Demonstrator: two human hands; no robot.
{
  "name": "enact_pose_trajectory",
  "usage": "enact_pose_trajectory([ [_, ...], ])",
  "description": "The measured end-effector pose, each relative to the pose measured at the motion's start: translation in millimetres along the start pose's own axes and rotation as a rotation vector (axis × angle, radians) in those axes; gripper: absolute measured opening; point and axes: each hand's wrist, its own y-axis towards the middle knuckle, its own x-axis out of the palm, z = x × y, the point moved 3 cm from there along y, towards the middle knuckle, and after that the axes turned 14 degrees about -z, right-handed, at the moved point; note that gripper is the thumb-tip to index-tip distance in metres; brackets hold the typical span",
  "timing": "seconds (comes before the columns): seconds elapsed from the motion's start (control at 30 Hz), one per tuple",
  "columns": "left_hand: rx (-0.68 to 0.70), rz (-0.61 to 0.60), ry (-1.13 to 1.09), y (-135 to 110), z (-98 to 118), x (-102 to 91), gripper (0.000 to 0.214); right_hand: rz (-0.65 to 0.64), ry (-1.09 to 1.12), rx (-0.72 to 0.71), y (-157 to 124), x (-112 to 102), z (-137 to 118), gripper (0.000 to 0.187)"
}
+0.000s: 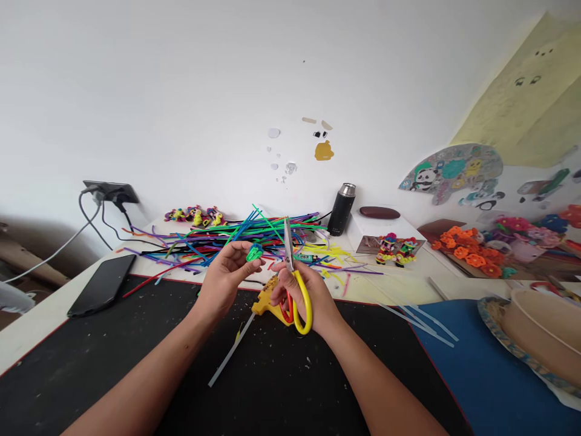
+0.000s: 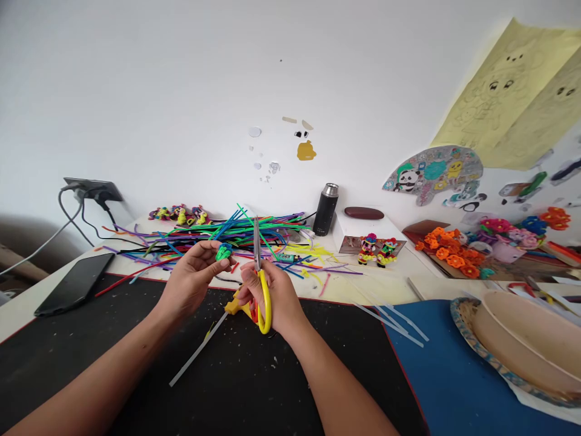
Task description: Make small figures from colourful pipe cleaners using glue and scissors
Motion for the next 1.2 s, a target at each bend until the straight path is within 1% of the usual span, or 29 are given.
enact_pose_trajectory([
  [0.13,0.017,0.019,0.029,0,3,0.5,0.041,-0.033,-0.011,-0.010,0,-2,5,0.068],
  [0.3,0.023,0.022,0.061,0,4,-0.4,0.042,-0.074,-0.012,-0.038,-1,-4,2,0.076],
  [0.47,0.018,0.018,0.085,-1,5,-0.1,0.042,-0.105,-0.040,-0.040,-4,-5,-3,0.091],
  [0.53,0.015,0.023,0.092,-1,5,-0.2,0.042,-0.121,-0.088,-0.060,-5,-5,-4,0.093],
  [0.6,0.013,0.021,0.097,0,4,-0.6,0.042,-0.123,-0.171,-0.071,-6,-6,-4,0.087],
  [0.67,0.013,0.017,0.102,0,3,-0.9,0.042,-0.102,-0.218,-0.048,-6,-6,-2,0.078],
  [0.8,0.010,0.014,0.113,-1,4,0.0,0.043,-0.007,-0.256,0.014,-6,-9,0,0.063],
  [0.87,0.002,0.001,0.134,-1,5,1.5,0.043,0.057,-0.399,-0.007,-6,-11,-3,0.053],
  [0.93,0.000,-0.006,0.162,-2,6,2.3,0.043,0.112,-0.595,-0.039,-6,-12,-7,0.045],
  [1.0,0.005,-0.001,0.188,-3,5,2.0,0.044,0.134,-0.784,-0.034,-7,-11,-10,0.039],
  [1.1,0.013,0.005,0.211,-3,3,0.4,0.044,0.133,-0.984,0.023,-8,-8,-13,0.037],
  [1.2,0.013,0.000,0.221,-3,0,-0.8,0.044,0.132,-1.083,0.056,-9,-5,-14,0.038],
])
